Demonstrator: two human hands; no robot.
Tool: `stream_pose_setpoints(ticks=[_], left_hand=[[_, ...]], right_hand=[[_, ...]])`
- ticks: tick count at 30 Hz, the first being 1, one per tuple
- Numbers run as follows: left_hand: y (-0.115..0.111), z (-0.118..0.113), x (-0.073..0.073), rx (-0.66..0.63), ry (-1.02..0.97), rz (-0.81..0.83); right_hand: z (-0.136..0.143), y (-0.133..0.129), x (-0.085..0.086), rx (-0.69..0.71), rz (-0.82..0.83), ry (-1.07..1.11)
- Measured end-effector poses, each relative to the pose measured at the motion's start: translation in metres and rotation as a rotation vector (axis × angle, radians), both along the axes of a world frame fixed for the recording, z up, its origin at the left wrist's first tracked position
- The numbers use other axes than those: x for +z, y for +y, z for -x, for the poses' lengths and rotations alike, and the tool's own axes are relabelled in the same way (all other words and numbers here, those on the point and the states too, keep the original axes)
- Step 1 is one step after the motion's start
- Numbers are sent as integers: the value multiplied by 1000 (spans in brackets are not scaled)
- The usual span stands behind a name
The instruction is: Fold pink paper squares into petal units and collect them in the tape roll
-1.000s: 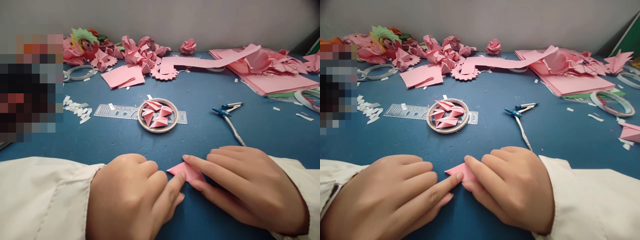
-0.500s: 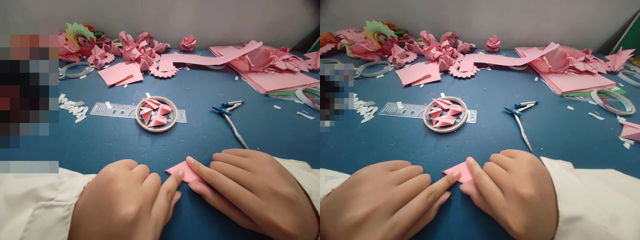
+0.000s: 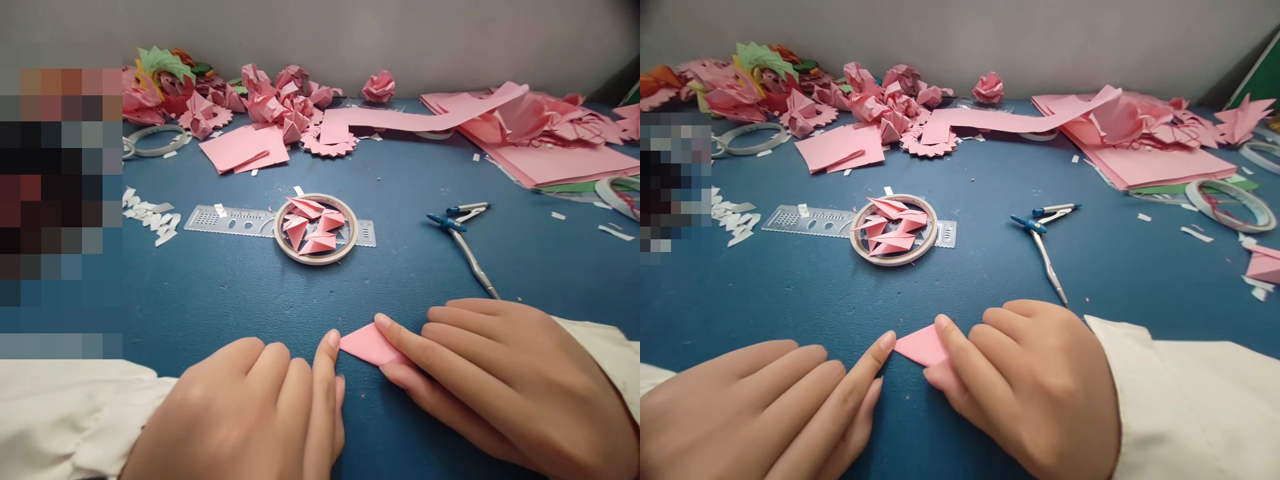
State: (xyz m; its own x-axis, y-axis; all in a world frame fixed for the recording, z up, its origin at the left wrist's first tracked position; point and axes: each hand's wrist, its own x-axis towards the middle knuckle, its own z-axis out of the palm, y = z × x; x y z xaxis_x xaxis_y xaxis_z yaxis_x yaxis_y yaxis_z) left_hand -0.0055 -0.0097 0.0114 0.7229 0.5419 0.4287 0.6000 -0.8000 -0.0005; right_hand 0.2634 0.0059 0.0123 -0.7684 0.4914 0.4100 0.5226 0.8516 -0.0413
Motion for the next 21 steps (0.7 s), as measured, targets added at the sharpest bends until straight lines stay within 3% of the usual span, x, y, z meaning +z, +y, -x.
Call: stream_pose_setpoints(ticks=[8, 12, 16, 19, 21], left_hand=[[-2, 5, 3, -2, -8, -38], [-1, 12, 7, -43, 26, -65], [-3, 8, 1, -22, -30, -135], [-7, 3, -6, 24, -66, -158], [-8, 2, -7, -14, -21, -132]], right_hand=[[-2, -1, 0, 7, -2, -10], [1, -5, -9, -33, -30, 38], [7, -9, -21, -110, -29, 153], [7, -9, -22, -110, -3, 170], [6, -9, -20, -114, 10, 172]])
